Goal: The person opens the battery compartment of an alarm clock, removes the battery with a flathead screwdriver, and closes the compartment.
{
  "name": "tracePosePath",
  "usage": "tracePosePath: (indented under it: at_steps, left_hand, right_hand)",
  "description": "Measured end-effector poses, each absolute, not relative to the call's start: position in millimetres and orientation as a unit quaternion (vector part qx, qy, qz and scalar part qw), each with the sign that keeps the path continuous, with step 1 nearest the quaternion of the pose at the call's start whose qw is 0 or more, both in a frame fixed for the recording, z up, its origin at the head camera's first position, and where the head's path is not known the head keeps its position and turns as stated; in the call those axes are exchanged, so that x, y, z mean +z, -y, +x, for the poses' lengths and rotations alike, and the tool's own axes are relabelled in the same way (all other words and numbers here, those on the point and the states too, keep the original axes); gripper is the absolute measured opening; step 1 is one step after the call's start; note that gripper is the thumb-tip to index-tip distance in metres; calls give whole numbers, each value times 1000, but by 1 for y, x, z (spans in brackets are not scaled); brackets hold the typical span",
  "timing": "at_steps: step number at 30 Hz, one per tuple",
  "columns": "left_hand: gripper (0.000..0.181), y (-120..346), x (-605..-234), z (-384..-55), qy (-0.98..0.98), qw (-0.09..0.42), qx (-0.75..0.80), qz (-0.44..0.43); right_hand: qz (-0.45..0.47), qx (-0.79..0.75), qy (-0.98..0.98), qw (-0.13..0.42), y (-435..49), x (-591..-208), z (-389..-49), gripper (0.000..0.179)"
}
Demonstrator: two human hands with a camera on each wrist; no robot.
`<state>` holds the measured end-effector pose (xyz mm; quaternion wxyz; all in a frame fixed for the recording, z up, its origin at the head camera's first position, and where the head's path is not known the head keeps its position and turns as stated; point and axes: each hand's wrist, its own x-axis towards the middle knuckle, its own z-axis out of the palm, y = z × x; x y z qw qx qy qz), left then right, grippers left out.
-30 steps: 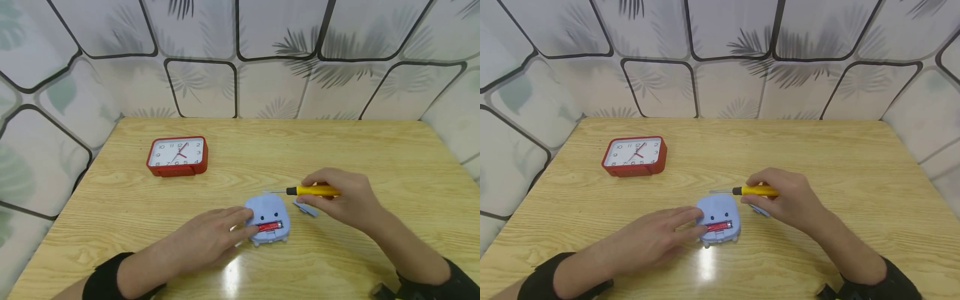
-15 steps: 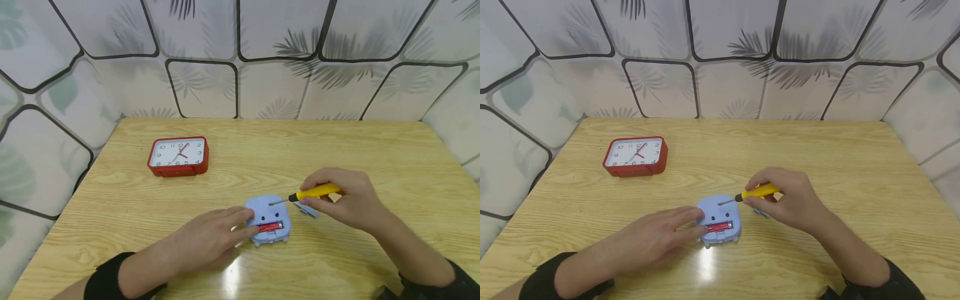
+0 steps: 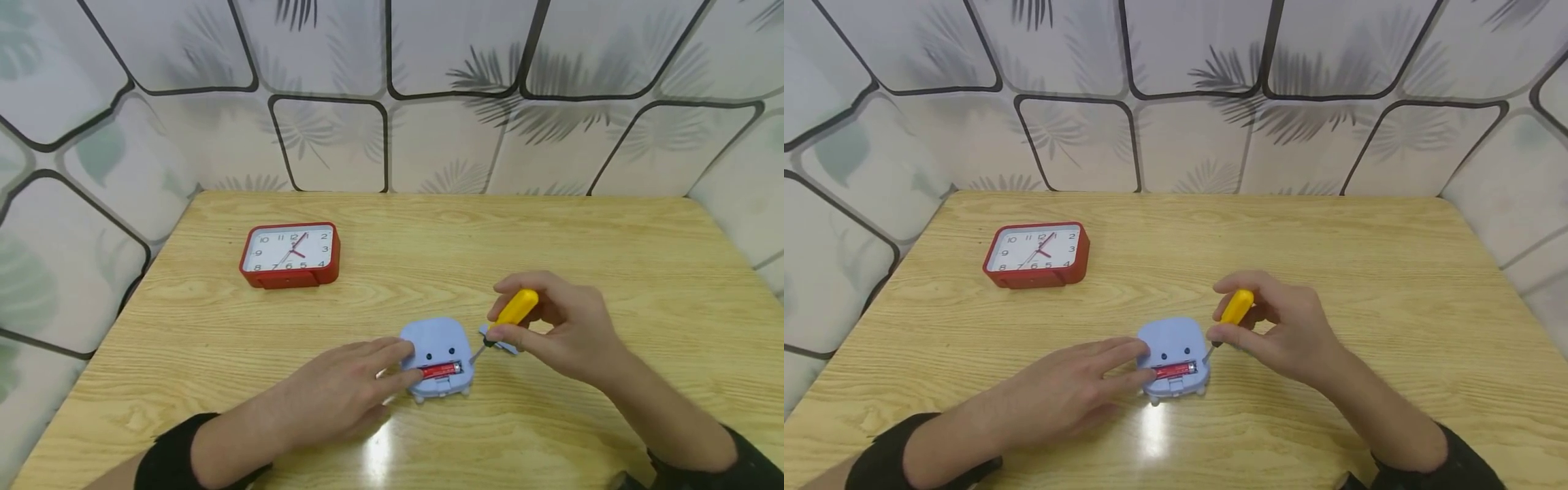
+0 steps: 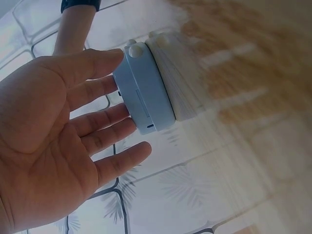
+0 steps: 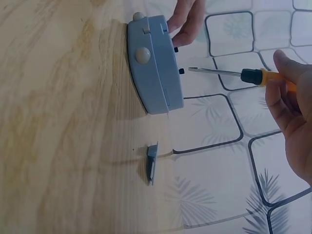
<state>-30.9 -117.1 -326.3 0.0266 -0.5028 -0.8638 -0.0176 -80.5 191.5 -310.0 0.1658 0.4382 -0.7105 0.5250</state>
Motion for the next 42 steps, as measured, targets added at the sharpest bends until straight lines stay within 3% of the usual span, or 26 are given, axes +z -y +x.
tracePosePath:
  at_steps: [13, 20, 27, 35, 42]
  left_hand:
    - [51, 118, -326, -31, 865, 26, -16, -500]
    - [53, 117, -325, -30, 867, 10, -12, -498]
    - [52, 117, -325, -30, 867, 14, -14, -498]
    - [52, 117, -326, -30, 868, 12, -14, -496]
    - [52, 117, -327, -30, 866, 20, -15, -499]
  right_hand:
    - [407, 519, 745, 97, -184, -313, -72, 26]
    - [399, 498, 764, 96, -182, -314, -71, 22]
    - [341, 469, 810, 84, -183, -311, -70, 27]
    - [252, 362, 895, 69, -189, -303, -76, 20]
    - [208, 346, 915, 3, -200, -302, -83, 28]
